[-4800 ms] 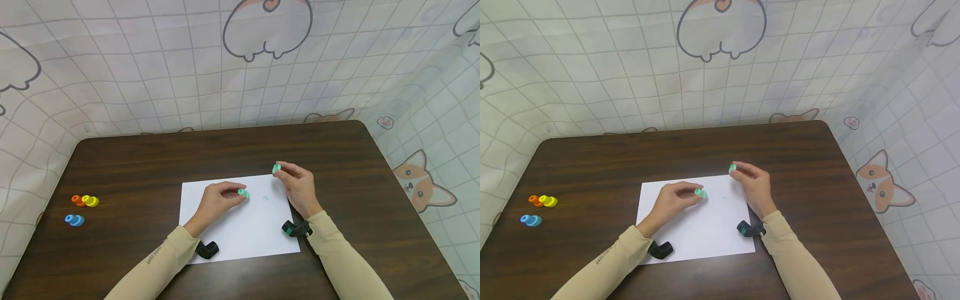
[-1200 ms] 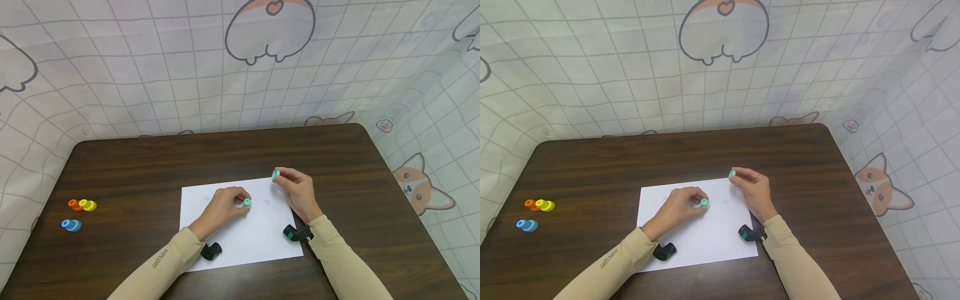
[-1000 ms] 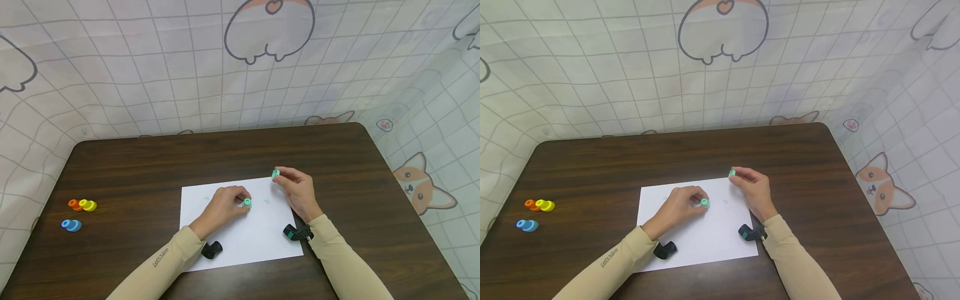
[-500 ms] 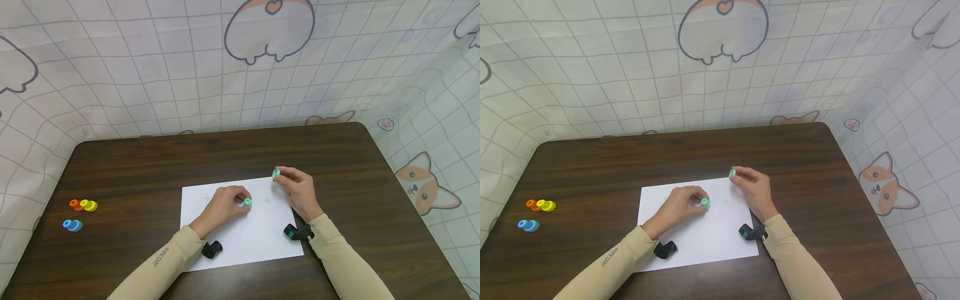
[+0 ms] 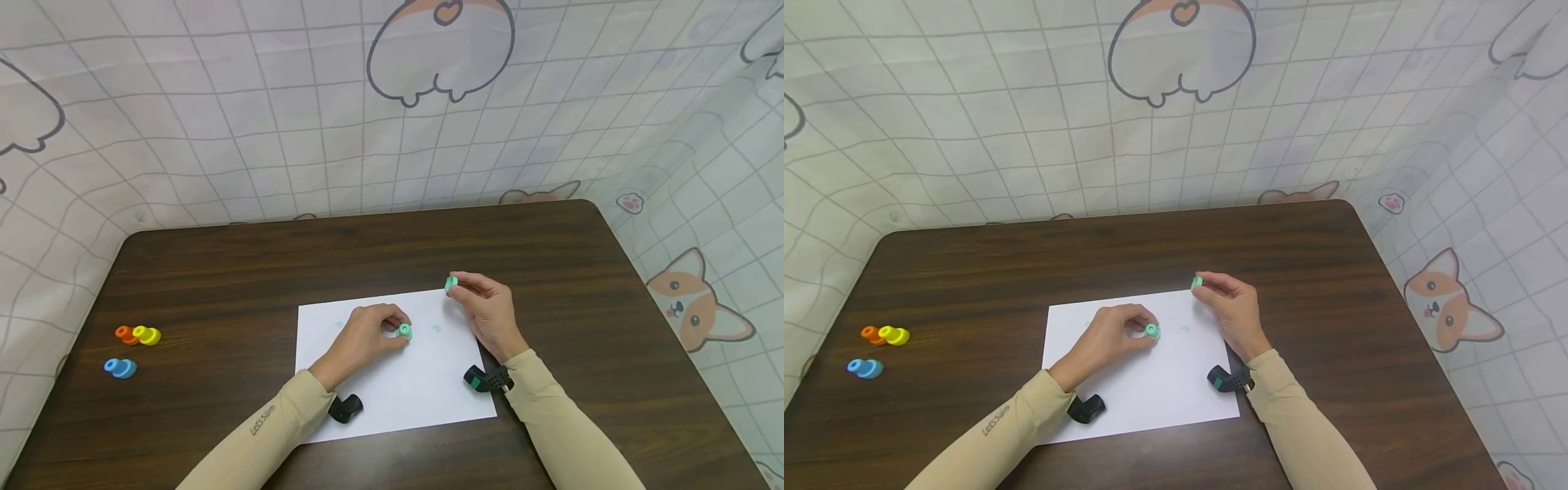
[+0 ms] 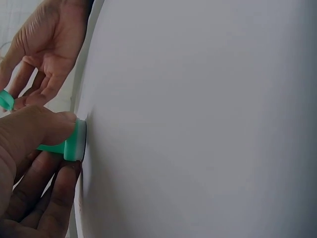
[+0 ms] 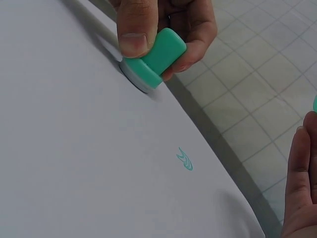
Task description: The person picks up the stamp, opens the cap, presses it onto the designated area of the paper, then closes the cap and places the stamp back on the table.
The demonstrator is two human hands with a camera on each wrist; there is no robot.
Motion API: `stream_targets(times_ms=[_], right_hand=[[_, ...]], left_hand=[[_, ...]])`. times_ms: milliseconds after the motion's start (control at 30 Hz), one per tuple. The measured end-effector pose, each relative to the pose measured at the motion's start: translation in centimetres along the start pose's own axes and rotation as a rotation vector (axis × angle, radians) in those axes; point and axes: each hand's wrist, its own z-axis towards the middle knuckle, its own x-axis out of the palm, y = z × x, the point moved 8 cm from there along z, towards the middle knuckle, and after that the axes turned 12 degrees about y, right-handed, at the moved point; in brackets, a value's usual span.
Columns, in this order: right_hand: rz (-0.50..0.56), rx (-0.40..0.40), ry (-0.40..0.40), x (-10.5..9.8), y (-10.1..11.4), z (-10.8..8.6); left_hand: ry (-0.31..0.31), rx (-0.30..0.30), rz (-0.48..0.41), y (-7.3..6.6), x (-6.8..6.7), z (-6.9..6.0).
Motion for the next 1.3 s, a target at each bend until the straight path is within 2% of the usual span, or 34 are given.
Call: stream_targets(times_ms=[367, 633, 933, 1100, 1300], right_hand=[[-0.019, 0.017, -0.003, -0.1, -0.1, -0.1], [-0.026, 0.003, 0.000, -0.3, 0.1, -0.2], [-0.041, 0.004, 0.010, -0.3, -0.1, -0.2], [-0.046, 0.003, 0.012, -0.3, -0.1, -0.2], [-0.057, 0.007, 0.014, -0.2, -0.1, -0.3]], left_hand=[[0.009, -0.005, 0.030, -0.3, 0.0, 0.1], [-0.005, 0.014, 0.119, -1.2, 0.2, 0.0], [-0.019, 0.023, 0.135, -1.1, 0.4, -0.1], [-0.031, 0.033, 0.118, -1.2, 0.1, -0.3], [-0.063, 0.018, 0.059, -1.3, -1.0, -0.6]])
